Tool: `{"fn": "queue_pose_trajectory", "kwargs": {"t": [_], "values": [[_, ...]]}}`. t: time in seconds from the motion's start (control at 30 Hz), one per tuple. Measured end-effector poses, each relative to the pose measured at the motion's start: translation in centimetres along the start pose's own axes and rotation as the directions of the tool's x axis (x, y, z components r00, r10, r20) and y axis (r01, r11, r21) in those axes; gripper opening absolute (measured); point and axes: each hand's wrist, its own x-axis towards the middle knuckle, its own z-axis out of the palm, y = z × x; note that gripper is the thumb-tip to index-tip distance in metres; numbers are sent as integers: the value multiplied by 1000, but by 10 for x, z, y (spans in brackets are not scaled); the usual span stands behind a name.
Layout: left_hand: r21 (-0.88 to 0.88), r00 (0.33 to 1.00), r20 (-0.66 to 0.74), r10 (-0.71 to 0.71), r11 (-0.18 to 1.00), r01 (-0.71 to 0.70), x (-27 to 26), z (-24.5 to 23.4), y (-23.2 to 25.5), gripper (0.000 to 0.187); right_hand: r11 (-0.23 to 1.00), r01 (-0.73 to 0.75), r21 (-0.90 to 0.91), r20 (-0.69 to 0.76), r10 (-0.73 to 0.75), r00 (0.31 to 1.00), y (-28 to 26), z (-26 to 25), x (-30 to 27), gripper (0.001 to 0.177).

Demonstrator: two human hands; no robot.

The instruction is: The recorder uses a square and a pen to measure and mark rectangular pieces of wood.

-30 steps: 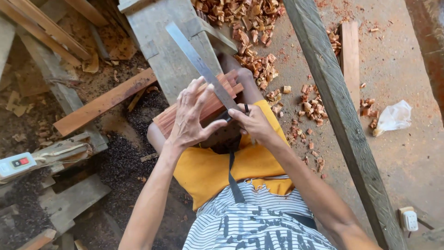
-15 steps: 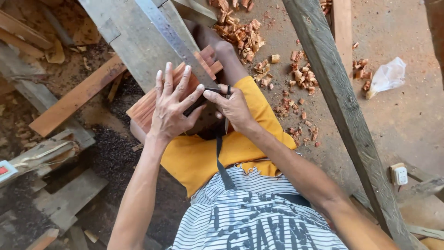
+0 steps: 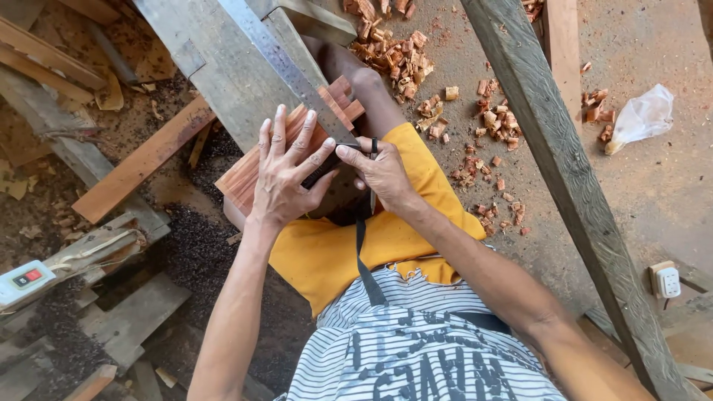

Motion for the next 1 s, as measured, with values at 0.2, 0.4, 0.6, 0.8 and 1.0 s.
{"fn": "queue_pose_trajectory", "kwargs": {"t": [0.2, 0.4, 0.6, 0.8, 1.0], "values": [[7, 1000, -6, 5, 1000, -5, -1, 0, 2, 50, 1000, -3, -22, 3, 3, 1000, -6, 0, -2, 15], [19, 999, -41, 20, 1000, -19, 3, -3, 5, 46, 846, 267, -461, -143, -368, 919, -58, -29, -18, 48], [-27, 998, -67, 15, 999, -17, 7, -8, 9, 46, 673, 514, -532, 63, -574, 817, -95, -9, 4, 41], [-25, 995, -99, 21, 999, -24, 6, -5, 7, 45, 582, 494, -646, 225, -473, 852, -110, 35, 25, 18], [-23, 996, -89, 20, 999, -22, 2, -4, 7, 44, 384, 604, -699, 402, -488, 775, -125, 15, -7, 18]]}}
